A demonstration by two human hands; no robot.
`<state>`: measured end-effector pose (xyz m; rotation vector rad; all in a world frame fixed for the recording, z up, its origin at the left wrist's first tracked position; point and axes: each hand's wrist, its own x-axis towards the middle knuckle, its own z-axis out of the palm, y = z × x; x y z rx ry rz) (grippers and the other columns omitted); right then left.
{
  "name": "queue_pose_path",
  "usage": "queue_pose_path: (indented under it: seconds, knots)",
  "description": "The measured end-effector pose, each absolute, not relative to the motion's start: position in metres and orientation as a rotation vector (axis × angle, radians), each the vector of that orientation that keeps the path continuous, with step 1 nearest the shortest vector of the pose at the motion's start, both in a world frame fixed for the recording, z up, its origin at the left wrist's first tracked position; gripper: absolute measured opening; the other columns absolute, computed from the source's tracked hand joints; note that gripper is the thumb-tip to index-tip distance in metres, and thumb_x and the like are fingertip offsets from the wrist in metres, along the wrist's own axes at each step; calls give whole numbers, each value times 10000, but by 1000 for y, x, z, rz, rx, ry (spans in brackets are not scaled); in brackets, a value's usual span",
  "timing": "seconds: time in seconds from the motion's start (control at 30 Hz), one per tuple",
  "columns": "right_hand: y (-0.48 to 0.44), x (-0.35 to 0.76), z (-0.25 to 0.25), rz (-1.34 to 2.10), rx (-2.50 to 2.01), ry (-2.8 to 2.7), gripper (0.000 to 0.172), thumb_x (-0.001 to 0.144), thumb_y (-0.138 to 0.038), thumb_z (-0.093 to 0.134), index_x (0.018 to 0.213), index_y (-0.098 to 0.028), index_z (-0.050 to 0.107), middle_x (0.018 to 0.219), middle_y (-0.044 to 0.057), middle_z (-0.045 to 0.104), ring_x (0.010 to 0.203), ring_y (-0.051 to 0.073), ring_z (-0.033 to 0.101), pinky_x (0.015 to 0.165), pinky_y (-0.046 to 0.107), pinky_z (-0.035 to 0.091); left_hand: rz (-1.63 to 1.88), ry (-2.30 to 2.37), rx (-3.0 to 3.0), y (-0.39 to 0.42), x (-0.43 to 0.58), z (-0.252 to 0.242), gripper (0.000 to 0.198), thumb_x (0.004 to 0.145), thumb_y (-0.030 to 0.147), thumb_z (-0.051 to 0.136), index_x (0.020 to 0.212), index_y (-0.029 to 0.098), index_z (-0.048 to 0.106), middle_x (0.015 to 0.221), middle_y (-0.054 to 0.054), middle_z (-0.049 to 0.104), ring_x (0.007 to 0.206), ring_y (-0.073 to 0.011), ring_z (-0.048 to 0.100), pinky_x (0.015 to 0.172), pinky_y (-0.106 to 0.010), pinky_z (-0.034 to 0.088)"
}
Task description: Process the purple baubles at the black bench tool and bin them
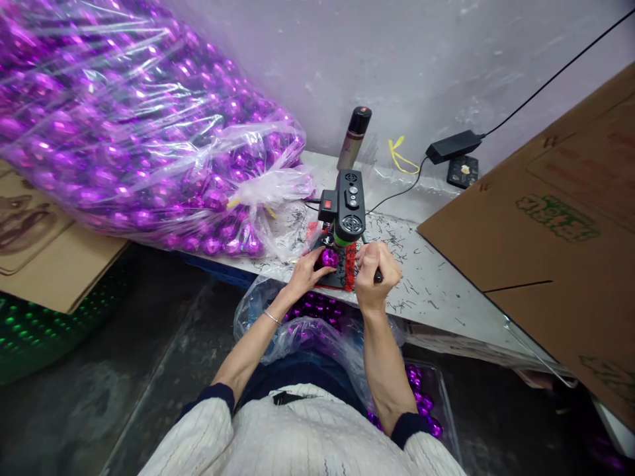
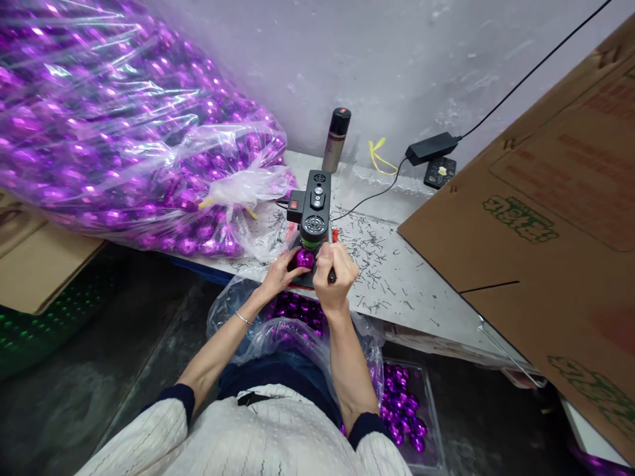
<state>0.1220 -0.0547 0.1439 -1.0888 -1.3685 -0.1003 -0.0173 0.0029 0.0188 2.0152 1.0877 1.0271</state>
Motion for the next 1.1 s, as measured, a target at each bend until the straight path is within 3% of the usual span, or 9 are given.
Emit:
queue_pose_path:
  seconds: [0.33, 0.73, 1.1]
  knots:
    - [-57, 122, 142, -91, -1096, -1380, 333, 994, -227, 434, 666, -231, 489, 614, -17, 522, 606, 133, 544, 607, 310, 411, 1065, 976, 2151, -3, -16, 9, 631, 917, 511, 663, 1427, 173, 507, 1356, -191, 651, 1267, -315, 636, 1069, -496, 505]
    - [-58, 124, 136, -103, -1109, -1410, 303, 988, -233, 442, 695, -231, 519, 639, -5, 544, 623, 143, 556, 617, 315, 438, 1088, 1232, 2007, -2, 5, 7, 638, 913, 482, 674, 1451, 196, 483, 1375, -162, 632, 1288, -316, 597, 1102, -495, 440]
    - [-61, 125, 105, -190, -1044, -1433, 259, 964, -160, 442, 726, -225, 521, 674, 0, 583, 638, 136, 582, 604, 297, 451, 1137, 1225, 2010, -3, 5, -5, 584, 917, 512, 663, 1389, 190, 544, 1302, -154, 685, 1233, -297, 636, 1104, -491, 426]
